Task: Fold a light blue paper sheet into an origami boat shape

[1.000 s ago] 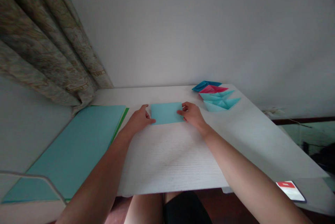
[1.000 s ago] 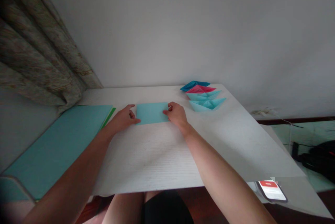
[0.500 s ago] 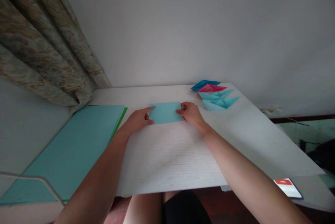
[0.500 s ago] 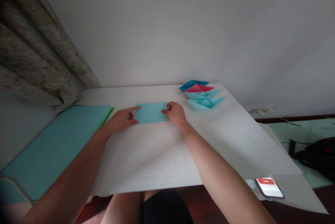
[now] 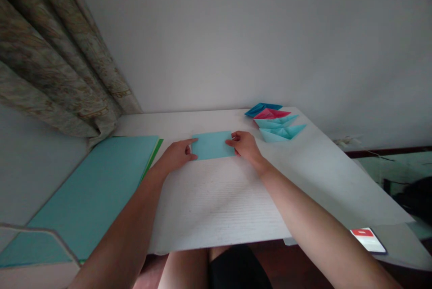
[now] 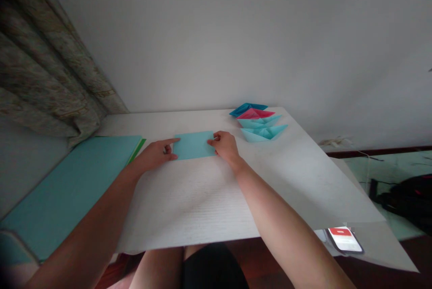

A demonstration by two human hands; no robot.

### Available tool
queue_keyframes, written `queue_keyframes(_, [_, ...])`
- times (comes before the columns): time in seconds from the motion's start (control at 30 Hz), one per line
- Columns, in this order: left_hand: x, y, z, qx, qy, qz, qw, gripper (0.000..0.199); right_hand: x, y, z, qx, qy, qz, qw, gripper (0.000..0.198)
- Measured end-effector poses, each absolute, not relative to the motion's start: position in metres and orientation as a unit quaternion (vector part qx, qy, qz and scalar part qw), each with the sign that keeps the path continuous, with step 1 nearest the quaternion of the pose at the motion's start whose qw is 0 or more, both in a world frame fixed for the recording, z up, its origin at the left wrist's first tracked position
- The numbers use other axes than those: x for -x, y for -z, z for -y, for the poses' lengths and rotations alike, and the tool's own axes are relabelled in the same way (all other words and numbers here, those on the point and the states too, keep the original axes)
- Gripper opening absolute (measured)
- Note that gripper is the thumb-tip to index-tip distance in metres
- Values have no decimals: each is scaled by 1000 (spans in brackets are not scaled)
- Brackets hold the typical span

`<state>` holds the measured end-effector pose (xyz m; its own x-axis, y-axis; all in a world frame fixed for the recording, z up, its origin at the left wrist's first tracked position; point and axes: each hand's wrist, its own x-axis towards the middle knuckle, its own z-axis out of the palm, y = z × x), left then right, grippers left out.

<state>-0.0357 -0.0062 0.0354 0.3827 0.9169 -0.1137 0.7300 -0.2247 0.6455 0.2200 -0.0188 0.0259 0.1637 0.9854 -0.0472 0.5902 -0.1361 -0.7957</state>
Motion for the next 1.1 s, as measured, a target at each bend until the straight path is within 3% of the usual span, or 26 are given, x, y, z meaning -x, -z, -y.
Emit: queue_keyframes(1.1, [38,-31,4,-770,-167,-531,313,61,-222,-28,19,674,-335,567,336,14])
